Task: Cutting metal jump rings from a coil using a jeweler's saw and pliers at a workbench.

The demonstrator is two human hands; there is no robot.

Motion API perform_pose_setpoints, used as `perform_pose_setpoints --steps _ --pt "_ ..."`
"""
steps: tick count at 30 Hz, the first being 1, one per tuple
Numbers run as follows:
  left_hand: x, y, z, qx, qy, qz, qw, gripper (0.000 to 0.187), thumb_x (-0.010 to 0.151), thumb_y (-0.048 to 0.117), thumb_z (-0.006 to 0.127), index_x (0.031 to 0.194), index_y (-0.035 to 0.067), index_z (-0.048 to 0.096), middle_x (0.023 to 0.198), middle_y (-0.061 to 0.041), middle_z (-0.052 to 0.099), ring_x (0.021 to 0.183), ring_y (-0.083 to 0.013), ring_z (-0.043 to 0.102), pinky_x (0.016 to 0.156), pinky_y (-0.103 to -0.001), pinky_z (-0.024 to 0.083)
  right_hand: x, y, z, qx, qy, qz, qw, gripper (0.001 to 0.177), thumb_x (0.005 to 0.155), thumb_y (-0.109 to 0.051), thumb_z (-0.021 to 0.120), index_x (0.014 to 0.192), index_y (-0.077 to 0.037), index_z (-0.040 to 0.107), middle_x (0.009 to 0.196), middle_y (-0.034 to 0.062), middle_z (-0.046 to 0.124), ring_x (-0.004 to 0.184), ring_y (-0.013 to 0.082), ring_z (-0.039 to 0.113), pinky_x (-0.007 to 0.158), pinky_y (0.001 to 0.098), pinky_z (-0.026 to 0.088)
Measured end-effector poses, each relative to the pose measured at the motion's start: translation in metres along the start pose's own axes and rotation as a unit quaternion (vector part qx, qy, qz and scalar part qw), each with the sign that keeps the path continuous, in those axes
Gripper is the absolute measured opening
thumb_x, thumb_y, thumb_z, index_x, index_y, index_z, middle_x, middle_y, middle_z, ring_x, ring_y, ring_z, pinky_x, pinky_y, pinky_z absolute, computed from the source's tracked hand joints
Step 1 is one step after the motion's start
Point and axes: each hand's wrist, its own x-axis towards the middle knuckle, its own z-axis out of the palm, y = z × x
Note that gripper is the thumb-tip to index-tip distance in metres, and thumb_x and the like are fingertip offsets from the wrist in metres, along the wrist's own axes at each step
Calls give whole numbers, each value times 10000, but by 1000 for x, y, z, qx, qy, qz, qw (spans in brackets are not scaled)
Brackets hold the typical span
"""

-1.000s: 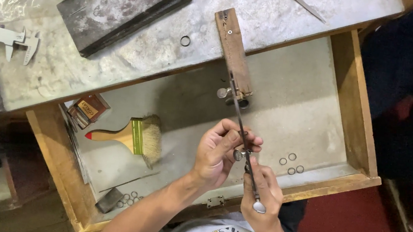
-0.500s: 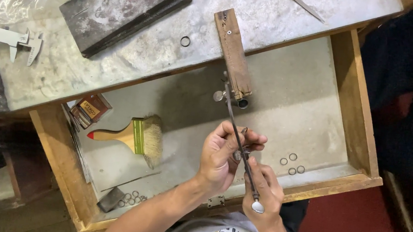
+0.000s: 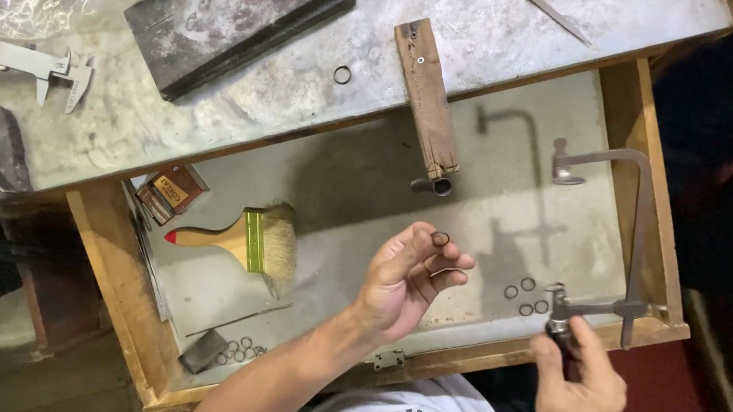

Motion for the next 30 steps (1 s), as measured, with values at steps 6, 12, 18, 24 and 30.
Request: perform_pose_setpoints --steps 6,12,18,24,30 --pt "-3 5 12 24 -10 -8 1000 223 993 224 705 1013 10 650 990 -171 732 1012 -340 741 816 -336 671 31 14 -26 -298 -60 17 952 459 993 -427 717 1360 -158 771 1038 124 726 997 329 703 799 468 531" --pt "-1 4 7 163 -24 39 986 94 996 107 681 1024 21 656 1033 -229 756 1010 -400 752 805 -369 646 39 8 -25 -393 -53 -48 917 390 997 -466 726 1315 -246 783 1141 -27 761 1101 270 675 698 465 578" --pt "-4 5 9 297 -51 63 952 109 953 120 737 973 17 706 939 -147 756 857 -276 772 734 -316 637 36 -23 -23 -328 89 -132 931 205 1113 -273 885 1280 -159 854 1231 51 784 1087 298 667 922 390 535" --pt "-8 -5 4 304 -98 23 947 176 974 134 726 1051 -24 708 963 -141 750 841 -191 725 794 -283 637 48 -107 20 64 -85 -129 986 205 932 -123 720 1123 -50 737 1075 77 740 986 202 632 765 292 523" --pt "-15 4 5 367 -140 36 919 202 994 177 699 1060 -13 673 961 -128 732 868 -192 727 857 -295 631 46 -98 29 141 -79 -119 980 106 923 -108 711 1014 -58 728 971 81 712 932 197 634 794 283 522"
